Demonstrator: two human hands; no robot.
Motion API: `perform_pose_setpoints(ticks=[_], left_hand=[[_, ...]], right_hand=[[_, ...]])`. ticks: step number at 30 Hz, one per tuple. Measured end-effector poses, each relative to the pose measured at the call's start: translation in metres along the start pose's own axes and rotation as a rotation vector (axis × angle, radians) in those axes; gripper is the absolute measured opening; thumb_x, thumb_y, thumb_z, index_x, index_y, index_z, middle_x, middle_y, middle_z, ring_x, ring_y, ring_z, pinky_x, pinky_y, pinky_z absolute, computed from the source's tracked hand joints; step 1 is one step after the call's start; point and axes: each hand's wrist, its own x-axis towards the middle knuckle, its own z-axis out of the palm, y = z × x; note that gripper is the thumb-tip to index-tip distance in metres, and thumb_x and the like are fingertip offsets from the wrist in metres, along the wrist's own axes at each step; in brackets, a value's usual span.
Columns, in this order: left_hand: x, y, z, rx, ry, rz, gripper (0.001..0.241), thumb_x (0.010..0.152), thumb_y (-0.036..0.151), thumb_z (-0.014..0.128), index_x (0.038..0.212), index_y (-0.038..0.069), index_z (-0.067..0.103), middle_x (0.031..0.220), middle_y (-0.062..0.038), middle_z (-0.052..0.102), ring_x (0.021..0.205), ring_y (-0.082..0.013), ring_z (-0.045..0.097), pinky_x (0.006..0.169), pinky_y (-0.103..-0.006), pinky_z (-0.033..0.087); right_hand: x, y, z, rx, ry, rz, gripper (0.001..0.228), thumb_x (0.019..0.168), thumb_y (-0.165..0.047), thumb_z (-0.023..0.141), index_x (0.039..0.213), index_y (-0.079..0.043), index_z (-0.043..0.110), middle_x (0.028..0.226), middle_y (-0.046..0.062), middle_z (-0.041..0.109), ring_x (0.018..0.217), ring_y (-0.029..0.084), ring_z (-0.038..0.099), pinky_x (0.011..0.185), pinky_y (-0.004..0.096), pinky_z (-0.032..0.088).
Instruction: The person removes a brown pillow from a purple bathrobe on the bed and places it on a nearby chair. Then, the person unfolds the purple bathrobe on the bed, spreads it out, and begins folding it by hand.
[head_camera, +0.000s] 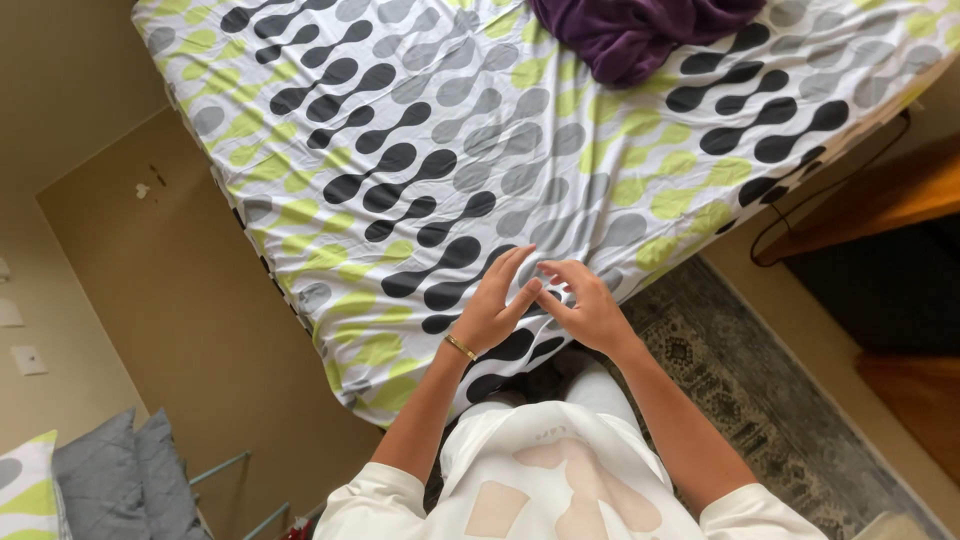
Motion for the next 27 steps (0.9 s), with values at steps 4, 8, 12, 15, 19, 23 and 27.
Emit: perform_pose_setpoints(ticks=[4,8,12,15,19,23,27], left_hand=[[0.032,-0.02,0.011,-0.003,0.032,-0.022,0.057,0.107,0.038,0.053,0.153,0.006,0.046,0.142,-0.024,0.053,0.139,-0.0422,0.048,0.117,-0.0532,0.036],[0.08,-0.029,0.021,0.018,0.072,-0.018,0.056,0.106,0.035,0.055,0.152,0.005,0.046,0.142,-0.025,0.054,0.138,-0.0432,0.049,0.116,-0.0536,0.036],[0.135,-0.033,0.035,0.001,0.159,-0.028,0.056,0.107,0.033,0.055,0.152,0.003,0.045,0.141,-0.028,0.054,0.137,-0.0454,0.048,0.116,-0.0548,0.036],[0.177,-0.041,0.055,-0.002,0.176,-0.039,0.054,0.107,0.032,0.055,0.153,0.005,0.045,0.141,-0.027,0.054,0.137,-0.0461,0.048,0.114,-0.054,0.038],[0.233,-0.053,0.081,-0.006,0.193,-0.073,0.054,0.106,0.034,0.055,0.152,0.007,0.046,0.141,-0.027,0.055,0.136,-0.0461,0.049,0.113,-0.0543,0.04],[0.281,-0.078,0.101,-0.072,0.189,-0.164,0.056,0.107,0.039,0.055,0.154,0.01,0.046,0.143,-0.023,0.054,0.137,-0.0415,0.05,0.112,-0.0514,0.042],[0.323,-0.114,0.112,-0.086,0.195,-0.254,0.055,0.108,0.043,0.052,0.155,0.015,0.046,0.142,-0.02,0.056,0.135,-0.0403,0.052,0.108,-0.0509,0.046]], right_hand=[[0.036,0.015,-0.022,-0.009,-0.033,-0.003,0.048,0.093,-0.04,0.074,0.129,-0.01,0.068,0.115,0.012,0.071,0.108,0.029,0.07,0.093,0.04,0.056],[0.084,0.033,-0.057,-0.044,-0.086,-0.085,0.046,0.093,-0.039,0.075,0.129,-0.011,0.068,0.114,0.014,0.07,0.106,0.032,0.071,0.091,0.042,0.056],[0.135,0.041,-0.102,-0.043,-0.119,-0.142,0.046,0.095,-0.038,0.073,0.127,-0.007,0.068,0.112,0.019,0.07,0.104,0.037,0.071,0.089,0.044,0.057],[0.169,0.058,-0.132,-0.05,-0.145,-0.104,0.045,0.095,-0.04,0.074,0.128,-0.01,0.069,0.113,0.017,0.07,0.106,0.034,0.071,0.092,0.042,0.056],[0.216,0.105,-0.165,-0.052,-0.187,-0.085,0.046,0.094,-0.041,0.075,0.129,-0.011,0.069,0.114,0.015,0.071,0.107,0.032,0.071,0.092,0.042,0.057],[0.265,0.149,-0.182,-0.056,-0.238,-0.052,0.045,0.094,-0.04,0.074,0.129,-0.013,0.068,0.115,0.013,0.071,0.107,0.031,0.072,0.092,0.041,0.058],[0.31,0.176,-0.189,-0.021,-0.283,-0.028,0.043,0.094,-0.035,0.073,0.13,-0.012,0.068,0.114,0.017,0.071,0.107,0.034,0.072,0.091,0.043,0.058]])
